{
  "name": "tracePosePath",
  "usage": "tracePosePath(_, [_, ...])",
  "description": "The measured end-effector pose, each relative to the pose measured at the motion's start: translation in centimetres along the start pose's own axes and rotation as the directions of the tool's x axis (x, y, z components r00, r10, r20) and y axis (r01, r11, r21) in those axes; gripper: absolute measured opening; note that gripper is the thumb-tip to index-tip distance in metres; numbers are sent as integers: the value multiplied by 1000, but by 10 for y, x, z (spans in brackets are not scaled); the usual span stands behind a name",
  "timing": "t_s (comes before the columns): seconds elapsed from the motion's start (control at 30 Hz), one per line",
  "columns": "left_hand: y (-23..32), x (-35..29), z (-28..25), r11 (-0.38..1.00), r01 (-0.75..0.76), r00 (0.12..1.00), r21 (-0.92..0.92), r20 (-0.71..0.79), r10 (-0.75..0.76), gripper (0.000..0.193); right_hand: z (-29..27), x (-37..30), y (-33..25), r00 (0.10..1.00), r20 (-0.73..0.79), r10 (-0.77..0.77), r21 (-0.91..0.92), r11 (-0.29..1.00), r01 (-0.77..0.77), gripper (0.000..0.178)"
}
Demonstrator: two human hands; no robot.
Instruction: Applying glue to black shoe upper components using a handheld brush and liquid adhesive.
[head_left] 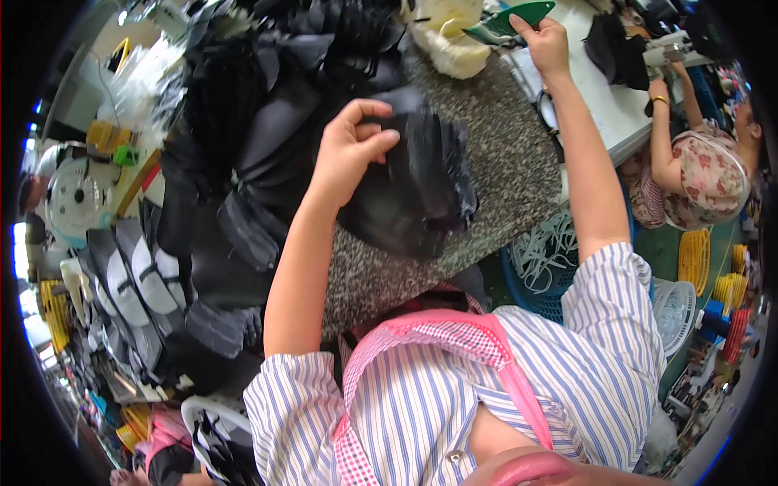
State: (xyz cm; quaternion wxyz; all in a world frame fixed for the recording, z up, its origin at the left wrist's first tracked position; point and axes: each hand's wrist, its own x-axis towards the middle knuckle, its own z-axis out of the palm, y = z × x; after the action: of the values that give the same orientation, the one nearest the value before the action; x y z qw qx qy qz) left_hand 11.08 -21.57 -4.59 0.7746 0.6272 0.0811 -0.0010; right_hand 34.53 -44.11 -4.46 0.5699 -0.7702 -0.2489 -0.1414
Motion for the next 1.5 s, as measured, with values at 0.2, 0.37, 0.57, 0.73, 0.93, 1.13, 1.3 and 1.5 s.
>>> tracePosePath(0.2, [13, -25, 0, 950, 18, 991, -313, -117, -57, 25, 5, -17, -3, 998, -58, -8, 135, 991, 16, 19])
tracePosePath(0.37, [48, -74, -31, 926, -336, 870, -170, -432, 237, 21, -10, -35, -17, 987, 47, 152, 177, 971, -158, 15])
tracePosePath(0.57, [143, -252, -112, 829, -363, 388, 426, -740, 550, 31, -31, -43, -6, 968, 100, 228, 430, 868, -249, 15])
tracePosePath(0.73, [157, -263, -111, 799, -91, 254, 594, -762, 596, 28, -14, -52, -17, 967, 138, 216, 456, 852, -256, 18])
tracePosePath(0.93, [-1, -158, -166, 907, -59, 469, 418, -790, 394, 20, -5, -76, -54, 974, 150, 169, 550, 804, -225, 19])
tracePosePath(1.13, [5, -141, -140, 190, 330, 524, 925, -347, 778, 37, -27, -103, -92, 978, 165, 128, 552, 810, -199, 14])
tracePosePath(1.3, [11, -107, -23, 418, -146, 801, 897, -141, 582, 33, -10, -120, -103, 892, 448, 51, 315, 926, -211, 17])
tracePosePath(1.5, [-57, -57, 25, 43, -201, 853, 979, 153, 499, 41, 28, -102, -90, 933, 357, -46, 36, 999, 36, 12])
